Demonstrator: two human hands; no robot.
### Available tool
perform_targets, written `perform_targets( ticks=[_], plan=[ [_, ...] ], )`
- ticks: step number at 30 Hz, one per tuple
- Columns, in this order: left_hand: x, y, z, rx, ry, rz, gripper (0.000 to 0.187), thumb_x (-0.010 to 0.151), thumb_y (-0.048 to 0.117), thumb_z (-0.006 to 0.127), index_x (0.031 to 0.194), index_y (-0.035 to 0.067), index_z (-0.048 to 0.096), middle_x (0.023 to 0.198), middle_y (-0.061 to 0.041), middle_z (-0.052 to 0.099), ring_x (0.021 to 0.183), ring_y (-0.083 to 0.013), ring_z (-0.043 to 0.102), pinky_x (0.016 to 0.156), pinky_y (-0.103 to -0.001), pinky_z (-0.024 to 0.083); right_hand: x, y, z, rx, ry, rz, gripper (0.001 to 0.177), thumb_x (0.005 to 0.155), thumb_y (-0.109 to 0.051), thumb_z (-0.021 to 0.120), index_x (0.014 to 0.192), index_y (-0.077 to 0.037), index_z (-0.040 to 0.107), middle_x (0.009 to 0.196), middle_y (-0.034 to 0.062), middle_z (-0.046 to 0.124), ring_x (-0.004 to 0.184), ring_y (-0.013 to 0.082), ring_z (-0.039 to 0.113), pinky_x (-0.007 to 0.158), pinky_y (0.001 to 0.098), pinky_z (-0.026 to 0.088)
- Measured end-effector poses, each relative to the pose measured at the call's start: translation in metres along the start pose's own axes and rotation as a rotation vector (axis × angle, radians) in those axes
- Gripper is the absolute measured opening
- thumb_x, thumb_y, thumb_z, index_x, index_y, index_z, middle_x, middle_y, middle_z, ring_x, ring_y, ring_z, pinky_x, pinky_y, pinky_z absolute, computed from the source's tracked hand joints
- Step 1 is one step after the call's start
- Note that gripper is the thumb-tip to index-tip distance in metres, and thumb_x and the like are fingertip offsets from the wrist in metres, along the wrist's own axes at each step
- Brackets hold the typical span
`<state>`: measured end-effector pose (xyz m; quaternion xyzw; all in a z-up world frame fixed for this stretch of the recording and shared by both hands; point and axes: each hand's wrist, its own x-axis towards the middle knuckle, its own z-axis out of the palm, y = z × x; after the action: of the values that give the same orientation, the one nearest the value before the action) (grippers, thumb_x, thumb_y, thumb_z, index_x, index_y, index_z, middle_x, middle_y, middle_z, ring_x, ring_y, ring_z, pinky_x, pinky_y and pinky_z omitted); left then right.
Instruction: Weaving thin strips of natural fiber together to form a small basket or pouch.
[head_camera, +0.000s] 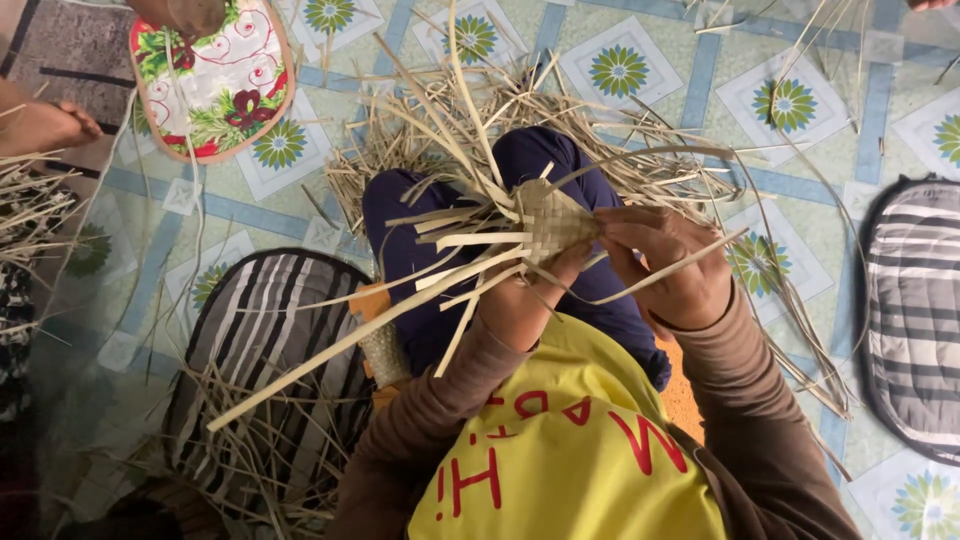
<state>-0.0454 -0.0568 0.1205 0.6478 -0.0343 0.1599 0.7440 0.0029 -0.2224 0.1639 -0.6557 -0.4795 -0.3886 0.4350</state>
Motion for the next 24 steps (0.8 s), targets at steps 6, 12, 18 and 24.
perform_targets(
  ticks=[6,12,18,24],
  plan=[
    [-0.003,-0.009,0.008,0.004,-0.066,-0.041,0.042,0.085,0.020,0.084,0.119,-0.002,0.072,0.119,-0.023,0.073,0.114,-0.0354,0.069,0.107,-0.059,0.052,-0.004,0.002,-0.002,-0.068,-0.048,-0.081,0.027,0.084,0.021,0.074,0.108,0.014,0.065,0.092,0.0334,0.072,0.073,0.0471,0.073,0.065,0.0479,0.059],
    [0.001,0.007,-0.001,0.072,-0.103,-0.026,0.046,0.089,0.018,0.080,0.128,-0.003,0.068,0.123,-0.030,0.069,0.116,-0.0452,0.067,0.102,-0.062,0.054,-0.007,0.007,-0.002,-0.089,-0.071,-0.098,0.029,0.086,0.018,0.073,0.113,0.012,0.064,0.093,0.0339,0.073,0.071,0.0467,0.072,0.062,0.0478,0.058],
    [0.011,0.017,-0.009,-0.028,-0.129,-0.003,0.022,0.088,0.013,0.079,0.097,-0.006,0.073,0.091,-0.014,0.078,0.077,-0.0196,0.077,0.066,-0.022,0.060,-0.013,0.001,0.003,-0.094,0.085,0.116,0.018,0.084,0.024,0.077,0.098,0.016,0.070,0.088,0.0304,0.074,0.071,0.0448,0.072,0.063,0.0488,0.058],
    [0.020,-0.076,-0.029,-0.334,-0.002,-0.182,0.026,0.086,0.005,0.079,0.111,0.000,0.073,0.115,-0.015,0.073,0.100,-0.0238,0.075,0.088,-0.029,0.066,-0.053,-0.013,0.013,-0.007,0.109,0.347,0.008,0.087,0.007,0.082,0.093,0.007,0.078,0.076,0.0141,0.070,0.064,0.0345,0.067,0.071,0.0449,0.054]
  ],
)
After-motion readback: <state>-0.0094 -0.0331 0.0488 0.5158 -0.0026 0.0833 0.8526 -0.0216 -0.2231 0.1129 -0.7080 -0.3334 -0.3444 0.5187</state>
